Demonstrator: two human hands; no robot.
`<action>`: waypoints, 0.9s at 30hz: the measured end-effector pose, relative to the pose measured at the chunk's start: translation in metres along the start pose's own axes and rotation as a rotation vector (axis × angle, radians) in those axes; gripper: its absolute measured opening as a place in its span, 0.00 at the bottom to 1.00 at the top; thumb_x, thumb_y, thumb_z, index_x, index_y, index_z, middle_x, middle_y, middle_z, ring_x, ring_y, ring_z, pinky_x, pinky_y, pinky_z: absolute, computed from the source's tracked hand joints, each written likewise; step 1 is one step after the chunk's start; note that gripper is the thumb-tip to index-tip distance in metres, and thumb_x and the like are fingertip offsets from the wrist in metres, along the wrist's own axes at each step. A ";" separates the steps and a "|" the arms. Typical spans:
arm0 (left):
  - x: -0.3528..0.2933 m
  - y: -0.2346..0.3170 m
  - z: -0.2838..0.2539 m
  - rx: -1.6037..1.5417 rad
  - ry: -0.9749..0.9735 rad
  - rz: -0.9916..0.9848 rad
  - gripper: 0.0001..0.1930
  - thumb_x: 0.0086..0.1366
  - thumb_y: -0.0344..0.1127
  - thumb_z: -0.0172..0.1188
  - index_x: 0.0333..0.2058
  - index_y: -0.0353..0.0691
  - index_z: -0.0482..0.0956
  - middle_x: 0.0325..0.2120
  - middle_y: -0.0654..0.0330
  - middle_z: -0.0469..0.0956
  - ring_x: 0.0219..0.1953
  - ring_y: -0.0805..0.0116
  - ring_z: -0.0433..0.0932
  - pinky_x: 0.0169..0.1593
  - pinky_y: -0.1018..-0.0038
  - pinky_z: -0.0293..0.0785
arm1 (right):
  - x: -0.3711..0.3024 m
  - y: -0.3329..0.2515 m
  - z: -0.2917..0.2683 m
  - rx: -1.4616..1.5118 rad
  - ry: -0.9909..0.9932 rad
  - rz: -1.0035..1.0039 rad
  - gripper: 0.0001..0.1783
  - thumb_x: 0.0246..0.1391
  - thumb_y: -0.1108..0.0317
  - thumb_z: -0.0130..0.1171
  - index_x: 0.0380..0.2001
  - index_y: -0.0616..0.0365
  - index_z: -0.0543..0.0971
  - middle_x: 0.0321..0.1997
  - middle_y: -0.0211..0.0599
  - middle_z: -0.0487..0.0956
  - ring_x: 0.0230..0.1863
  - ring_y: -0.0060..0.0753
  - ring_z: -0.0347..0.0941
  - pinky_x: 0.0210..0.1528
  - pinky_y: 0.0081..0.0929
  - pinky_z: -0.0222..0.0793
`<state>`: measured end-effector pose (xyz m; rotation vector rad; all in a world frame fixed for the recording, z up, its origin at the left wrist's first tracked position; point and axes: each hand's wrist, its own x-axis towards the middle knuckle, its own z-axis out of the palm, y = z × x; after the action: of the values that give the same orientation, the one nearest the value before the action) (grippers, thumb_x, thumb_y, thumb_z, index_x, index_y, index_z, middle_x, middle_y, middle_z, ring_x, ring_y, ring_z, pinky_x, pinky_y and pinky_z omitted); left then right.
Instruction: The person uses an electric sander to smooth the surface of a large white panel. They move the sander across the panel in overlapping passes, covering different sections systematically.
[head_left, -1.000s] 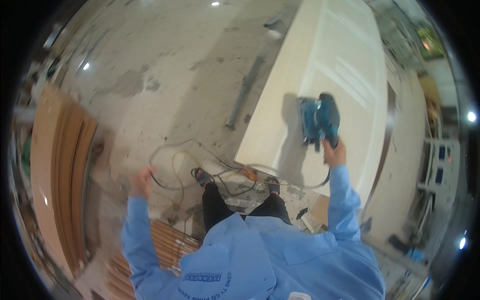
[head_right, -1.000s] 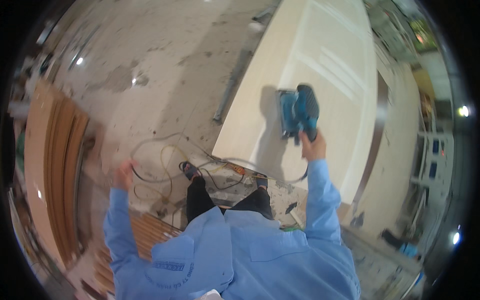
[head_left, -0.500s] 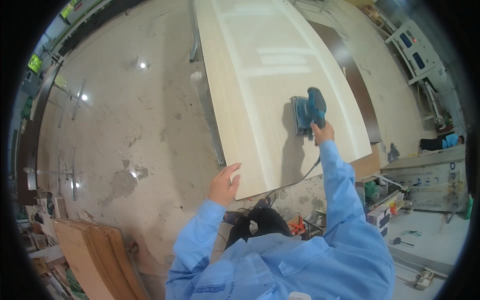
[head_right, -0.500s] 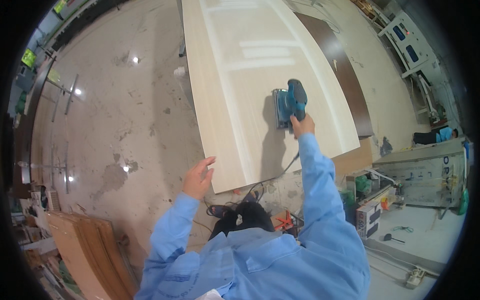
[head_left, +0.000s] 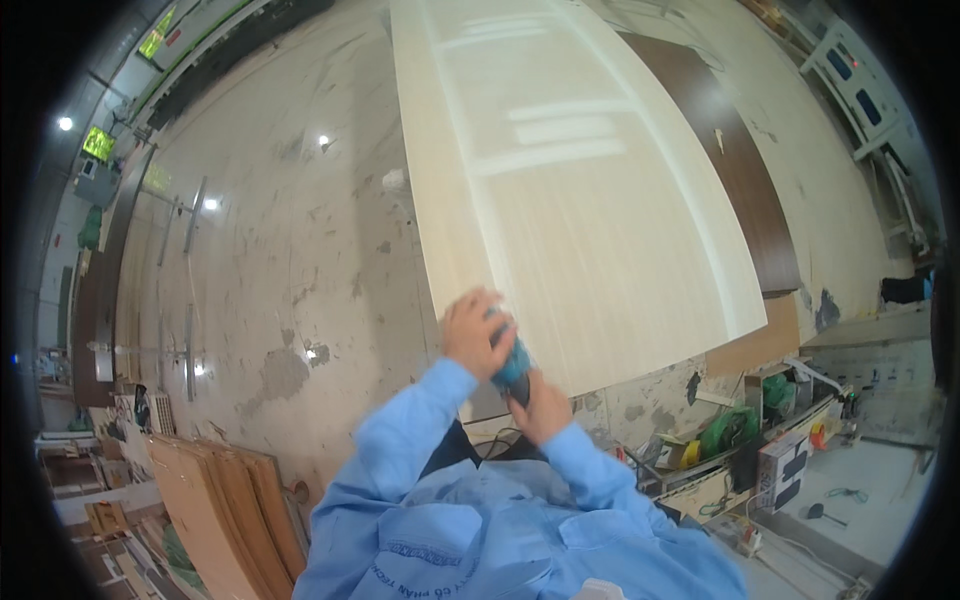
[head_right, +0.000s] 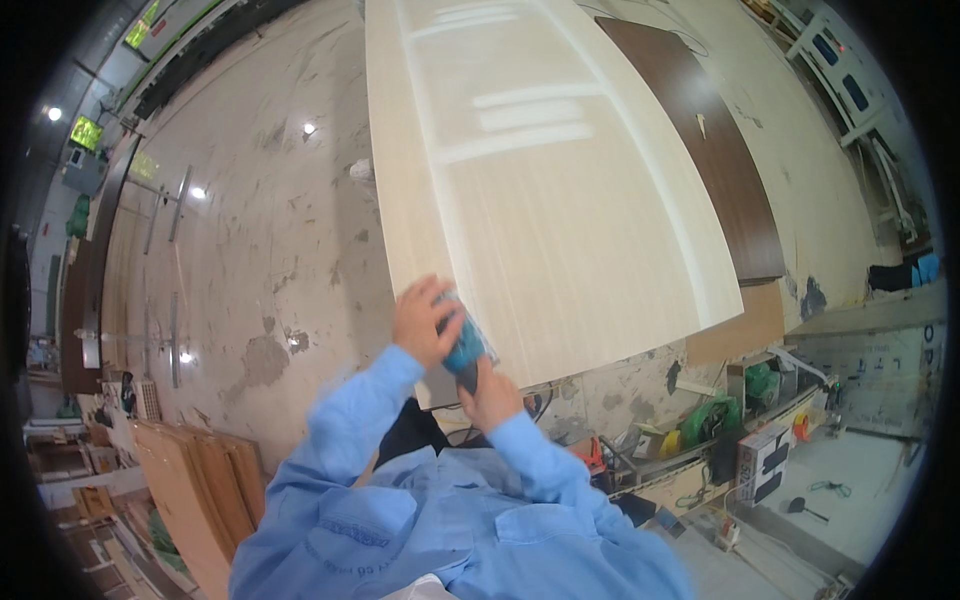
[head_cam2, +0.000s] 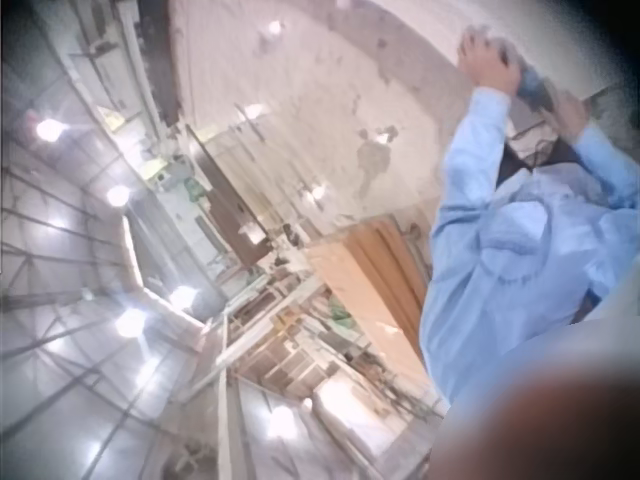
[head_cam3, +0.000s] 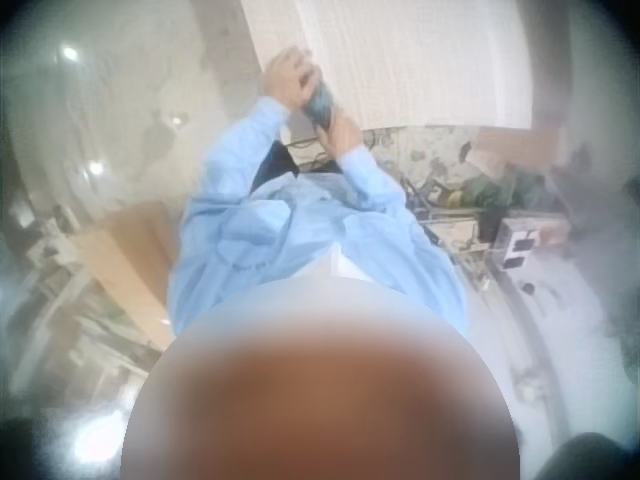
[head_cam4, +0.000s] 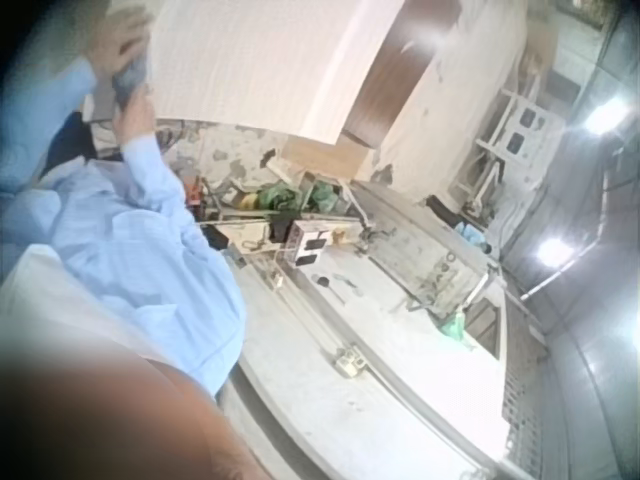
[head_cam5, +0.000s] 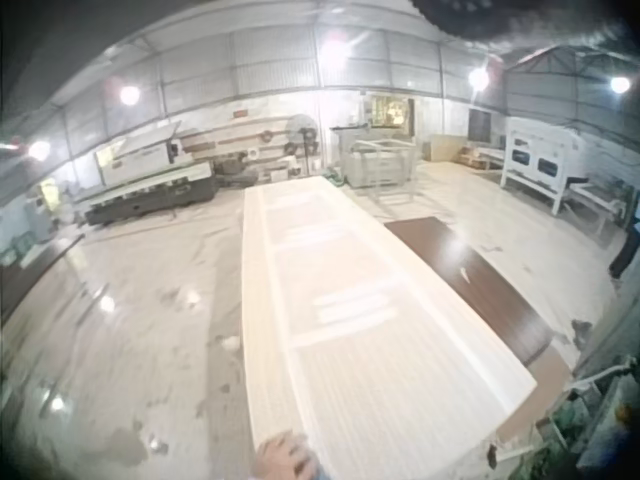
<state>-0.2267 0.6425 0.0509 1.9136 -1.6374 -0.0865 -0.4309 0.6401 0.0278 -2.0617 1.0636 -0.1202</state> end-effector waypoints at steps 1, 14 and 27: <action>-0.011 0.004 -0.001 -0.060 0.070 0.061 0.09 0.58 0.42 0.65 0.35 0.48 0.87 0.52 0.56 0.80 0.63 0.46 0.71 0.63 0.51 0.65 | -0.017 -0.004 0.003 0.018 0.020 -0.014 0.31 0.56 0.56 0.68 0.55 0.59 0.68 0.32 0.63 0.83 0.34 0.72 0.80 0.40 0.63 0.75; 0.279 -0.175 0.043 -0.179 0.061 0.258 0.09 0.63 0.38 0.60 0.31 0.42 0.86 0.34 0.56 0.82 0.42 0.50 0.80 0.46 0.57 0.76 | 0.264 -0.073 -0.024 -0.297 0.569 0.041 0.24 0.55 0.59 0.69 0.48 0.54 0.69 0.28 0.52 0.82 0.31 0.65 0.80 0.33 0.57 0.74; 0.220 -0.172 0.017 -0.749 -0.479 0.330 0.13 0.65 0.32 0.51 0.33 0.31 0.84 0.31 0.47 0.80 0.34 0.54 0.79 0.40 0.67 0.75 | 0.151 -0.136 0.034 0.052 0.425 0.491 0.23 0.48 0.73 0.69 0.45 0.54 0.70 0.31 0.43 0.75 0.31 0.54 0.80 0.28 0.49 0.74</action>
<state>-0.0321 0.4425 0.0267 1.0826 -1.8353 -0.9395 -0.2324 0.5967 0.0599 -1.7067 1.7757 -0.3410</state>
